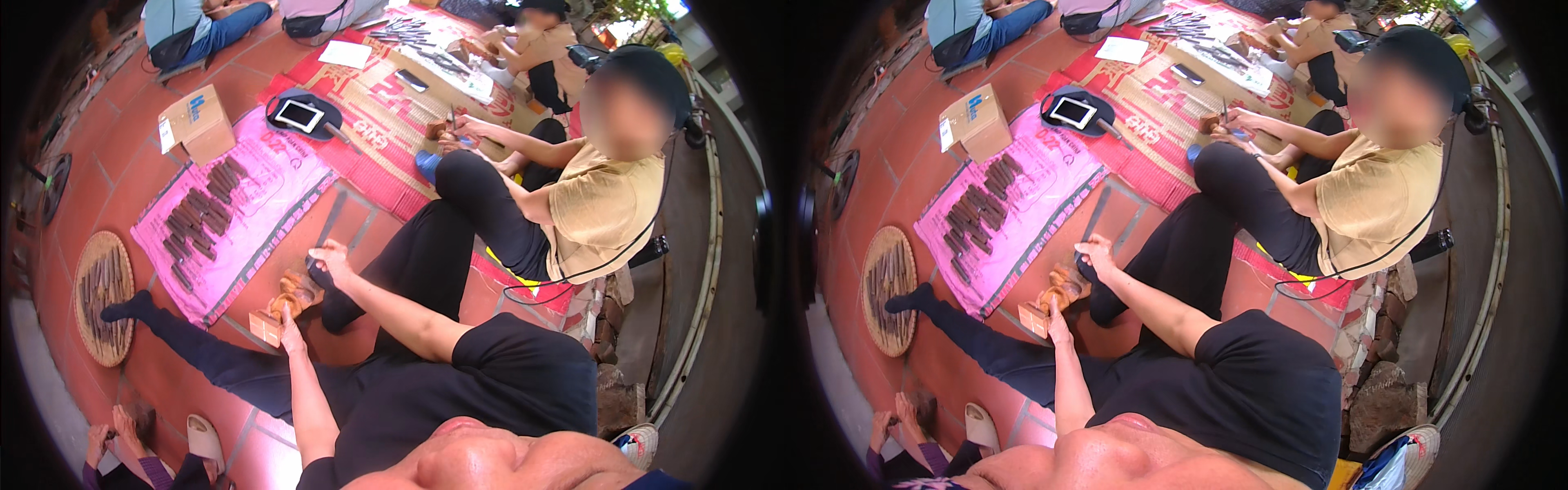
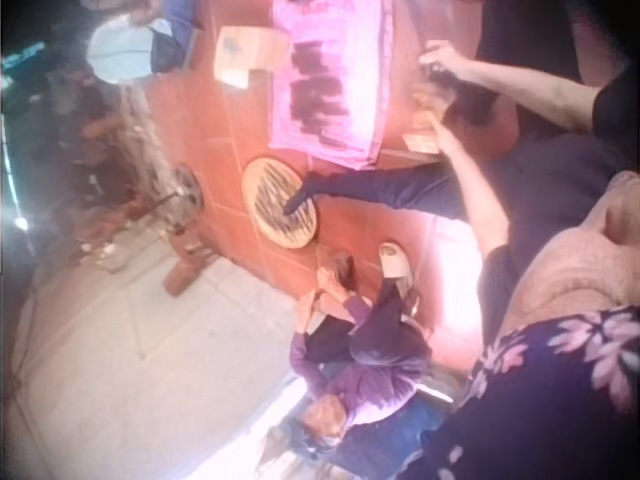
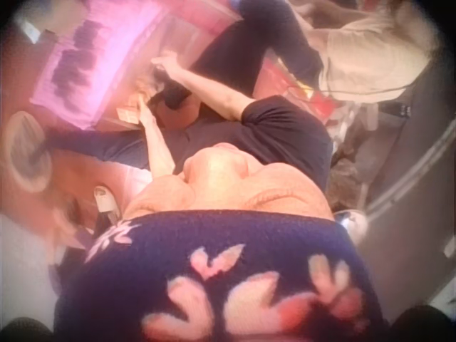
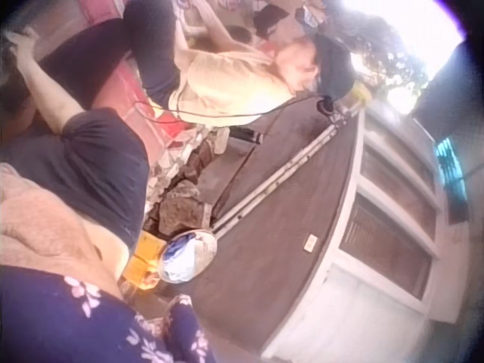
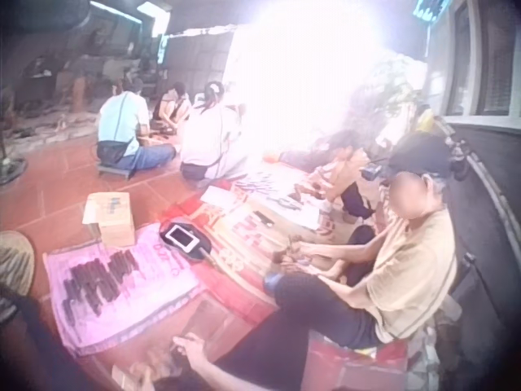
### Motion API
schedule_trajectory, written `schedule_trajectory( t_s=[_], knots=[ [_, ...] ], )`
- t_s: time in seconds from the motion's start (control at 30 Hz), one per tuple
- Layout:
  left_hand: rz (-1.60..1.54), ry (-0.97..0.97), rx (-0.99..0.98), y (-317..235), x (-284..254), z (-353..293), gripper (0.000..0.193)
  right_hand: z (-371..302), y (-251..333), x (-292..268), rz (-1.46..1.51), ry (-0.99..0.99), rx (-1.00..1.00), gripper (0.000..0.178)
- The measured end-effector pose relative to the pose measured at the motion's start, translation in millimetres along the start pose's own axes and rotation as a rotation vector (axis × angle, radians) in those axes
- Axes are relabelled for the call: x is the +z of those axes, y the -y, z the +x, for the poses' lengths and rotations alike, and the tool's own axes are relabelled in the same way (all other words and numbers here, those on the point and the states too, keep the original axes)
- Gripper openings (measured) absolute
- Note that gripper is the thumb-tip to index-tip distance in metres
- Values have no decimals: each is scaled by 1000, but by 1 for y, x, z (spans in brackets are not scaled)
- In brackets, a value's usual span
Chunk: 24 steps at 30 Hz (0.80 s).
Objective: The person sits on the floor and uses a knife to carve a small block of wood held in the left hand. The carved wood is placed on a pink mat alongside other similar pieces.
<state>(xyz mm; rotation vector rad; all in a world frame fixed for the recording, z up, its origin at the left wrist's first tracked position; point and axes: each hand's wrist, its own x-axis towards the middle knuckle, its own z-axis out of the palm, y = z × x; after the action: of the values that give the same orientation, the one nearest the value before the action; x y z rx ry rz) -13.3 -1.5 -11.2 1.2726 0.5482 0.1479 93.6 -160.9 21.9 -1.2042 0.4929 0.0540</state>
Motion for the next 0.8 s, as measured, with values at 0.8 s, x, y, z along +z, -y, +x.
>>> schedule_trajectory(
  t_s=[0.8],
  knots=[
    [-10,-34,-14,-27,8,-9,46,-11,0,-2,-80,354,103,10]
  ],
)
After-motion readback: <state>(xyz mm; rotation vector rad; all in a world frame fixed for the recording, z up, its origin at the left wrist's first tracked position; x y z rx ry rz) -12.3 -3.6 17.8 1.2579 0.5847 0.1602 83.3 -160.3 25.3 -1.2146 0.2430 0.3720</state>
